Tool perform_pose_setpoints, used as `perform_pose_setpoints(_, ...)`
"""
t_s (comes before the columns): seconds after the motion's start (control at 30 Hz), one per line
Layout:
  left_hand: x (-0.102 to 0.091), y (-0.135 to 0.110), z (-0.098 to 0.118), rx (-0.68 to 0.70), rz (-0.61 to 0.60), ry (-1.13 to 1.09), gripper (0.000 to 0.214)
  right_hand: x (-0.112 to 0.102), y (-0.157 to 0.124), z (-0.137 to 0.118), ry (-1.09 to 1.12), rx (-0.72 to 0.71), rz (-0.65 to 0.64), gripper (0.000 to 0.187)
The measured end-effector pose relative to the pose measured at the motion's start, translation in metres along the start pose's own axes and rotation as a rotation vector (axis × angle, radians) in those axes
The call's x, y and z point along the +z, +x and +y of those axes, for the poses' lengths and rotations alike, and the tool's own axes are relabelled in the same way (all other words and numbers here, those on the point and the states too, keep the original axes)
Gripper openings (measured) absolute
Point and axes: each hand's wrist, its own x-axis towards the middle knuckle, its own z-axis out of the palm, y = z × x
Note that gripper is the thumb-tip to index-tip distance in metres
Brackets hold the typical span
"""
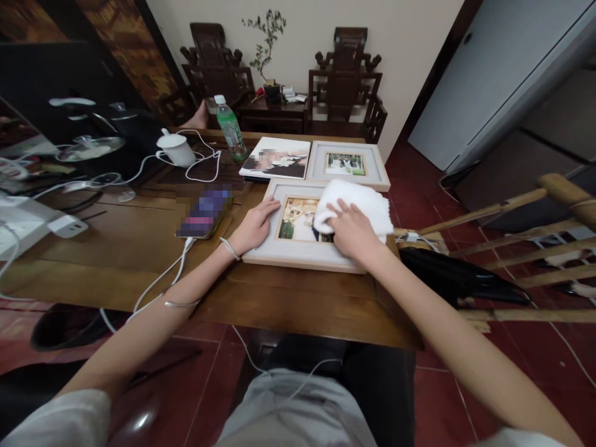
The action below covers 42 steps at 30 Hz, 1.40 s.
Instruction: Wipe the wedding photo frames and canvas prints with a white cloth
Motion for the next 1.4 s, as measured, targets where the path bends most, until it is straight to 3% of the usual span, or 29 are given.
perform_pose_setpoints(0.13, -0.001, -0.001, 0.001, -0.011, 0.001, -0.002, 0.057, 0.015, 0.044, 0.019, -0.120, 0.127, 0.113, 0.044)
perform_pose_setpoints(0.23, -0.001, -0.002, 0.001, -0.018, 0.016, -0.008, 0.058, 0.023, 0.048, 0.021, -0.137, 0.113, 0.084, 0.039)
perform_pose_setpoints(0.37, 0.001, -0.001, 0.000, -0.018, 0.031, 0.005, 0.058, 0.018, 0.018, 0.009, -0.132, -0.012, 0.020, 0.037)
perform_pose_setpoints(0.57, 0.003, 0.000, 0.003, -0.029, 0.039, 0.002, 0.056, -0.030, -0.043, -0.018, 0.004, -0.160, -0.177, 0.035)
perform_pose_setpoints(0.7, 0.002, 0.000, 0.002, -0.019, 0.026, 0.012, 0.056, -0.049, -0.058, -0.034, 0.094, -0.169, -0.222, 0.037)
perform_pose_setpoints(0.87, 0.000, -0.001, 0.000, 0.003, 0.006, 0.002, 0.056, -0.023, -0.024, -0.034, 0.055, -0.044, -0.151, 0.042)
perform_pose_setpoints(1.03, -0.002, -0.001, 0.002, -0.010, 0.000, -0.010, 0.056, 0.007, 0.037, -0.002, -0.037, -0.005, 0.039, 0.052)
perform_pose_setpoints(1.13, -0.003, -0.002, 0.002, -0.009, 0.003, 0.000, 0.056, 0.020, 0.059, 0.012, -0.107, 0.033, 0.089, 0.049)
perform_pose_setpoints(1.27, -0.002, -0.001, 0.001, -0.010, 0.011, 0.012, 0.054, 0.030, 0.053, 0.009, -0.161, -0.072, 0.094, 0.041)
perform_pose_setpoints(1.4, -0.001, -0.001, 0.002, -0.007, 0.015, 0.017, 0.054, 0.015, 0.017, -0.007, -0.089, -0.175, 0.068, 0.040)
